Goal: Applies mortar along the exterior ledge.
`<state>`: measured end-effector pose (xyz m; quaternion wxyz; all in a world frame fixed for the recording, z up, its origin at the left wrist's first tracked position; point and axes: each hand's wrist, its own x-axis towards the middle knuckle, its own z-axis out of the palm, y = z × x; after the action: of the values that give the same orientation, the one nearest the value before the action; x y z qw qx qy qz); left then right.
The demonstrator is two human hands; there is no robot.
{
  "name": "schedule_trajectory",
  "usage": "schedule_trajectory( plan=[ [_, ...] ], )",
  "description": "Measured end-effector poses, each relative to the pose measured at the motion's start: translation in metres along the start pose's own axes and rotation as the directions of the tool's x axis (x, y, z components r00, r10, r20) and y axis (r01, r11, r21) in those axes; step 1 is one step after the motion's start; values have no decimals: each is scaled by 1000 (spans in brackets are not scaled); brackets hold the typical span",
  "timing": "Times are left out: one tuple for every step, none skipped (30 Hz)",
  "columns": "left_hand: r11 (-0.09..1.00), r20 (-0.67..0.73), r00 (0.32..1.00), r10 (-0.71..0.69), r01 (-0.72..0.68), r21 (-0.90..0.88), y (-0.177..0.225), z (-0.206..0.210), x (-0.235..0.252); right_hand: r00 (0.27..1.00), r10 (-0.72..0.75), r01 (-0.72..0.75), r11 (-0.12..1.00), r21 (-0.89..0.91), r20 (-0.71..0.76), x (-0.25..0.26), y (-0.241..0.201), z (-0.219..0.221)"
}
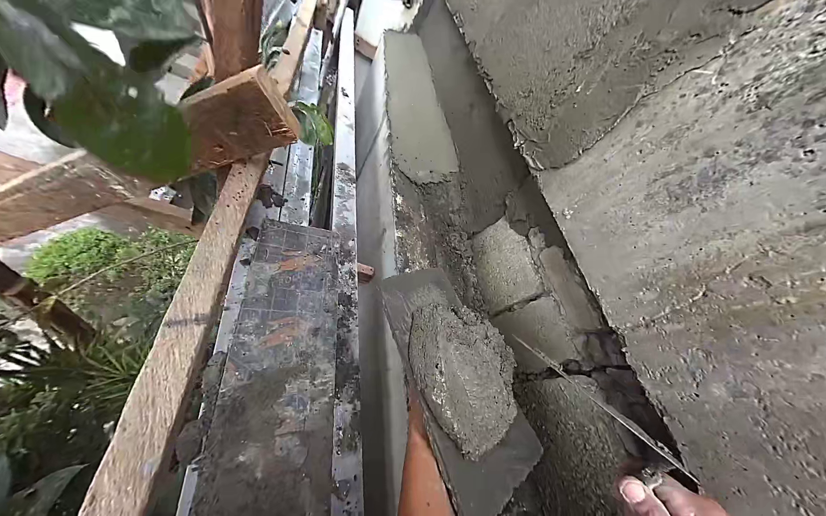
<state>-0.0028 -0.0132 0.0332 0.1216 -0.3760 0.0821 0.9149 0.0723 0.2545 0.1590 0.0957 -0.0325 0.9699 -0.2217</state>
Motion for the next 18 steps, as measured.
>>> schedule_trajectory(
  plan=[
    [994,118,990,72,-81,76,-11,-18,-9,1000,-12,11,999,-53,-10,0,-2,-1],
    [973,223,962,161,-192,127,-21,-34,-14,1000,-28,27,996,-84,-12,1,-4,-4],
    [944,246,942,229,-276,179,-27,-42,-21,999,-48,46,994,-103,-10,2,-8,-9],
    [899,251,917,311,-369,237,-29,-43,-27,998,-66,65,990,-124,-2,3,-12,-14],
    [860,267,894,359,-428,278,-29,-42,-30,997,-77,78,986,-148,13,5,-18,-18],
    [851,290,885,363,-442,283,-25,-40,-28,996,-77,82,982,-172,35,10,-24,-21],
    [880,329,895,301,-393,265,-17,-34,-25,995,-77,87,977,-194,59,19,-28,-20],
    [887,342,902,262,-365,282,-10,-24,-23,993,-95,107,974,-201,66,34,-30,-17],
    [876,322,916,238,-346,337,-3,-6,-24,989,-141,145,970,-197,37,51,-28,-10],
    [859,296,931,212,-323,398,4,15,-27,976,-214,203,961,-187,-36,67,-25,-3],
    [831,314,930,192,-324,452,8,29,-27,946,-300,278,946,-170,-125,81,-22,3],
    [800,359,915,186,-353,485,10,38,-26,902,-373,341,924,-171,-216,91,-20,6],
    [775,417,890,185,-393,496,11,43,-25,856,-427,387,903,-189,-291,97,-17,8],
    [757,484,854,192,-443,481,13,45,-25,807,-473,424,881,-210,-354,100,-13,9],
    [754,545,811,212,-491,437,12,47,-25,755,-515,456,857,-240,-406,103,-10,10],
    [752,600,762,246,-540,378,9,49,-24,704,-551,475,834,-279,-447,104,-7,12],
    [753,634,726,267,-568,332,6,50,-21,662,-573,477,819,-318,-482,106,-7,15],
    [757,636,725,265,-565,329,3,49,-18,634,-576,464,817,-342,-516,110,-8,19]
  ],
)
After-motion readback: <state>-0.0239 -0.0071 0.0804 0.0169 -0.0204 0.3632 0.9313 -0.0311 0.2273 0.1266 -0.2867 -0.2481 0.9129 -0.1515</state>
